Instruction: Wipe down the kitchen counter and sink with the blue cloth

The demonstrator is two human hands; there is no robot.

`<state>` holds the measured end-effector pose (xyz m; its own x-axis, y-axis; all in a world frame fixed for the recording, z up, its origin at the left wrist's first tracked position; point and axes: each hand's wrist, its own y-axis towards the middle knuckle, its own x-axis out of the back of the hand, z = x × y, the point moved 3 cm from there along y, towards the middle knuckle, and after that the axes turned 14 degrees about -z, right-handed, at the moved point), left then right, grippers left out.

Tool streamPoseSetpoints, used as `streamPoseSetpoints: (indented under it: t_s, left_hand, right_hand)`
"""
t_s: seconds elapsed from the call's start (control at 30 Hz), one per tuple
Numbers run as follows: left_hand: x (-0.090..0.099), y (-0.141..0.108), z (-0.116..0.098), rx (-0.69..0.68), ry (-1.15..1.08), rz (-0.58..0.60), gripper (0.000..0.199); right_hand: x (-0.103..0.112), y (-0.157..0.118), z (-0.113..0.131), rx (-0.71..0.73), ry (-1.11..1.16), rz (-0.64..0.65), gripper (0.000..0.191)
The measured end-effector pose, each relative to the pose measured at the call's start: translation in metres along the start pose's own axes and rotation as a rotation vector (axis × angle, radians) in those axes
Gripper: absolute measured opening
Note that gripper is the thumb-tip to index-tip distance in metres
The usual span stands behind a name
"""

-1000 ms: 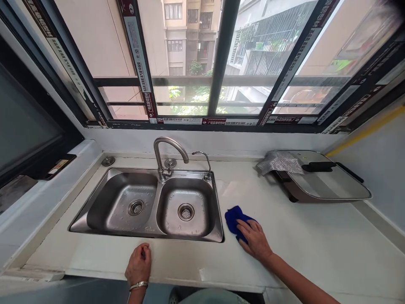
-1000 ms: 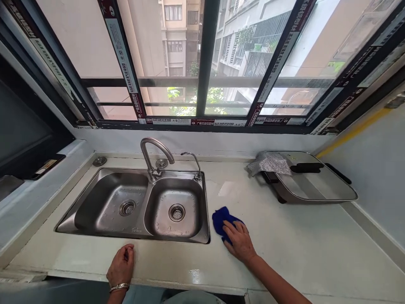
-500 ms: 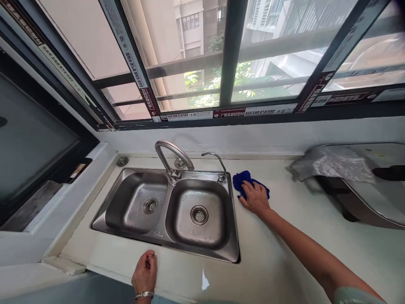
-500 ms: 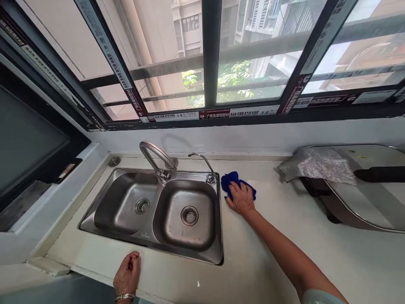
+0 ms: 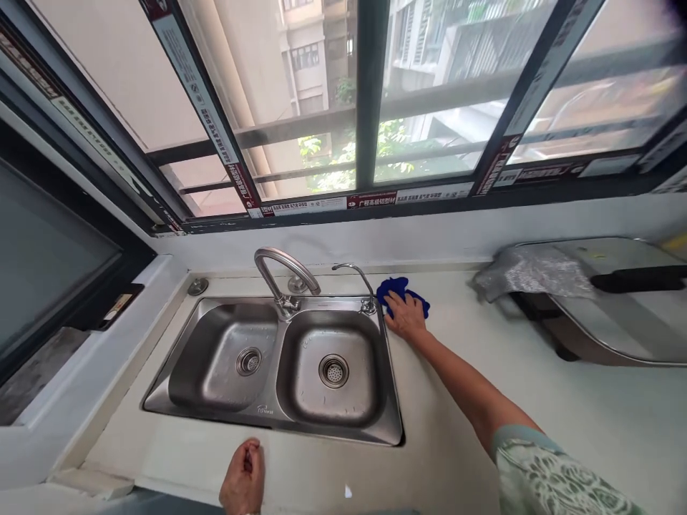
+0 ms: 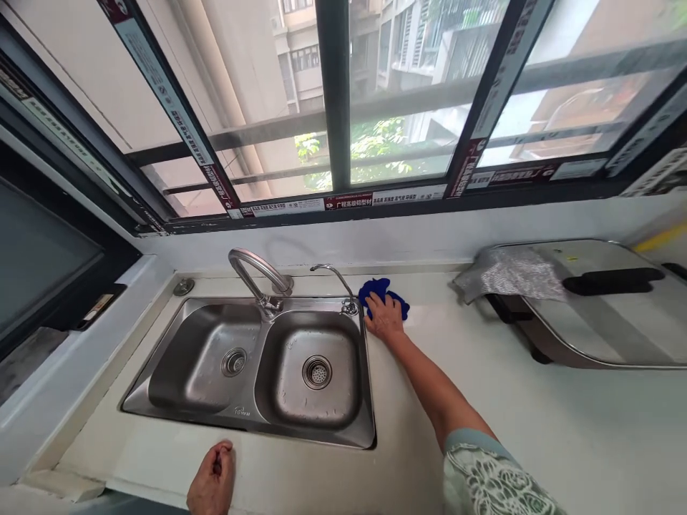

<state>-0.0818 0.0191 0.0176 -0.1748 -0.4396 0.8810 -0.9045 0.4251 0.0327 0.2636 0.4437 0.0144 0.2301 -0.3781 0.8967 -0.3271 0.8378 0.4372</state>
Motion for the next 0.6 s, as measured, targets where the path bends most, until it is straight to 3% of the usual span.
streamPoseSetpoints:
  t_s: [0.37, 0.5, 0.6]
  left_hand:
    - [-0.005, 0.001, 0.002, -0.143, -0.231, 0.013, 0.036]
    - [-0.004, 0.017, 0.022, -0.155, -0.264, 0.137, 0.038]
    - [0.007, 0.039, 0.043, -0.144, -0.219, 0.105, 0.043]
  right_hand:
    - [0.061, -0.134, 0.053, 0.094, 0.033, 0.076, 0.053]
    - [0.083, -0.182, 0.064, 0.117, 0.079, 0.114, 0.051]
    - [0.1, -0.219, 0.069, 0.11, 0.106, 0.139, 0.051]
